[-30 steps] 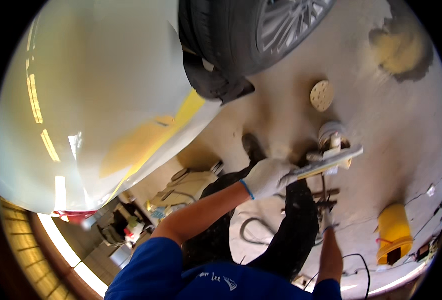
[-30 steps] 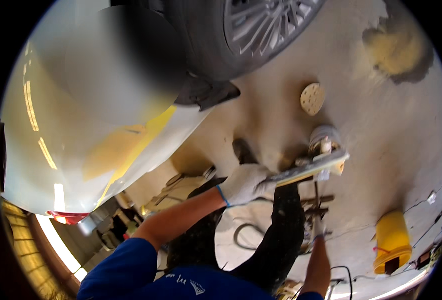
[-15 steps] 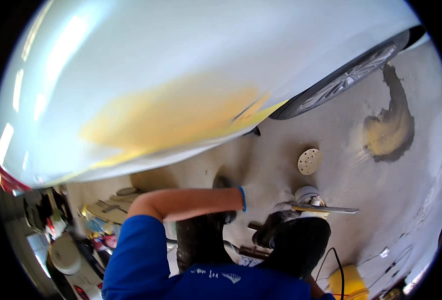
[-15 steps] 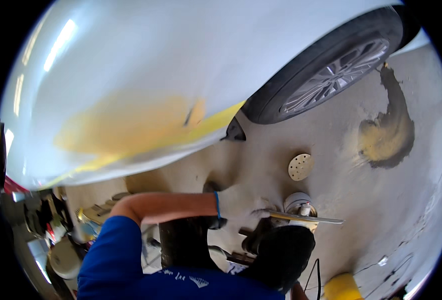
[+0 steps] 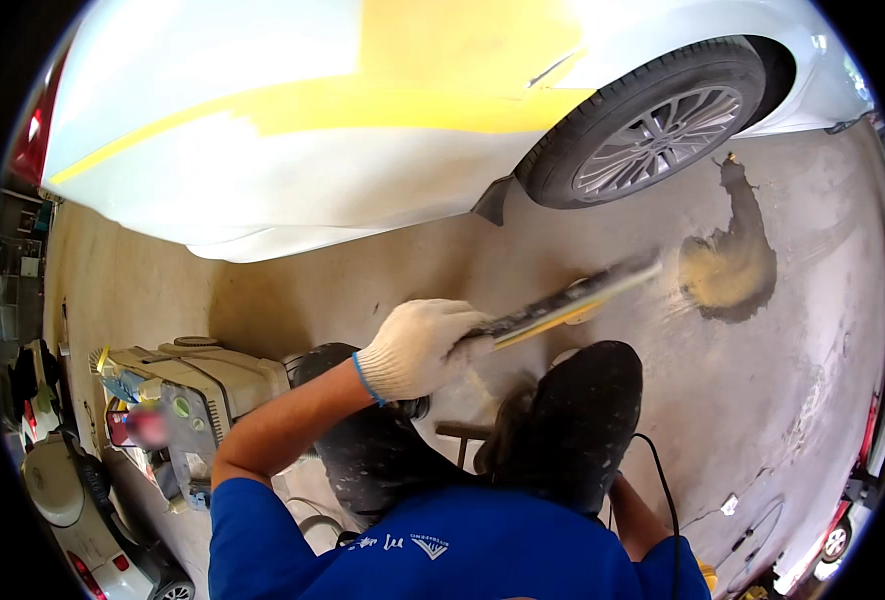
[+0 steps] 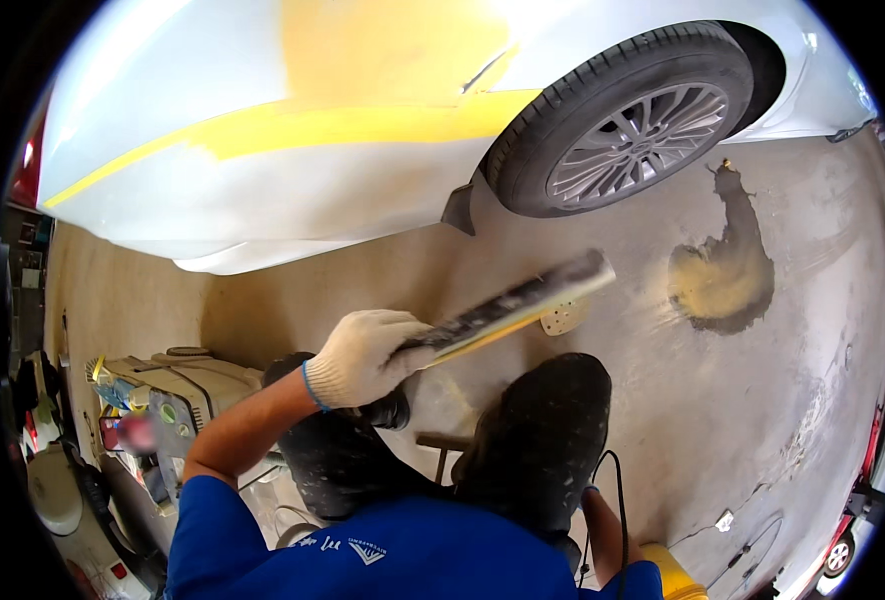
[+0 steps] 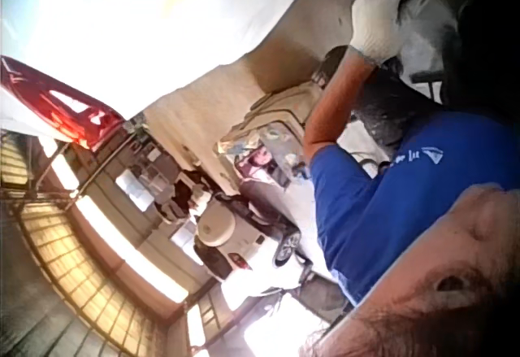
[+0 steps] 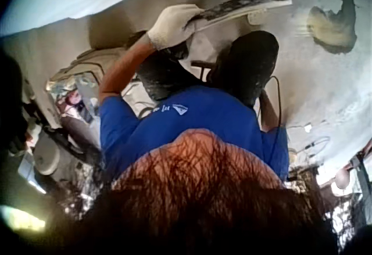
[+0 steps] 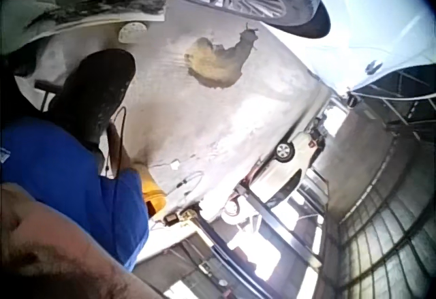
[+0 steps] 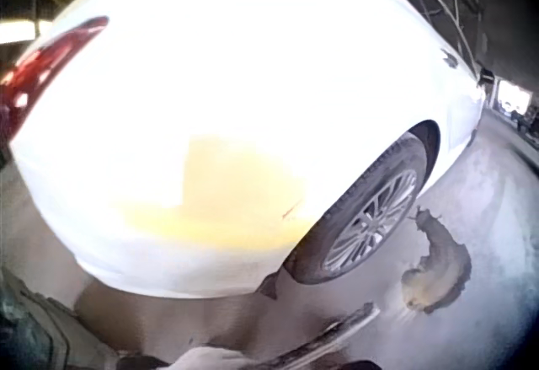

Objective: The person applies body filler to a white car's rear bumper using a spreader and a putty knife. They smooth the filler over a taped-off area, scrape excess material, and continue spreading it evenly along the bumper surface.

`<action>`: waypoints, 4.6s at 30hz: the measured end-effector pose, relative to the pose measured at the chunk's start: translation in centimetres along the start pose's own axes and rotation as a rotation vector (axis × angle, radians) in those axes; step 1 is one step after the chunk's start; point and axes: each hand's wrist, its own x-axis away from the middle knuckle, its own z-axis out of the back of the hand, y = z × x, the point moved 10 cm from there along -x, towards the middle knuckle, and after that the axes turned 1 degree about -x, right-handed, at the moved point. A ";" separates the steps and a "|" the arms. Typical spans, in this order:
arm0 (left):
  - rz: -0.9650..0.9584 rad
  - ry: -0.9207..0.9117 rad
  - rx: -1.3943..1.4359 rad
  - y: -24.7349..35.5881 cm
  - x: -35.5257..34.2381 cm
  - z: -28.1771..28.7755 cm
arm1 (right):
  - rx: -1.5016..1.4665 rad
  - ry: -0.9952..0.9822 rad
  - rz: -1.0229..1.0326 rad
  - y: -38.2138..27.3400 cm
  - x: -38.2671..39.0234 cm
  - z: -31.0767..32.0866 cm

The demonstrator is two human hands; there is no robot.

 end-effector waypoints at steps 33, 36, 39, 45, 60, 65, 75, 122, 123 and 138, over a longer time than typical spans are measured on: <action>0.639 1.052 0.337 -6.3 35.8 4.3 | -0.149 0.580 -0.004 -4.6 2.7 6.5; 0.582 0.842 -0.571 -4.0 36.1 5.2 | -0.172 0.645 -0.144 -1.7 1.5 6.9; 0.701 1.133 0.291 -8.6 38.9 4.6 | -0.426 0.645 -0.327 3.1 0.3 3.6; 0.756 1.237 0.463 -7.3 36.1 3.7 | -0.902 0.340 -0.574 5.2 0.9 -2.9; 0.813 1.143 0.654 -9.1 36.1 0.3 | -1.540 -0.122 -0.387 4.2 -0.5 -7.5; 0.758 1.085 0.637 -9.1 35.4 0.0 | -1.612 -0.131 -0.254 1.7 0.5 -6.0; 0.733 1.139 0.768 -7.3 28.5 2.3 | -1.150 0.453 -0.181 -0.4 5.2 4.3; 0.241 1.061 0.918 -5.1 33.1 4.3 | -1.330 0.087 1.013 -36.7 24.1 10.9; 0.210 1.023 0.966 -4.9 33.0 3.9 | -1.183 0.167 1.033 -36.8 24.5 10.7; 0.086 0.719 0.859 3.9 29.5 4.0 | -0.629 0.173 0.992 -45.2 26.9 2.1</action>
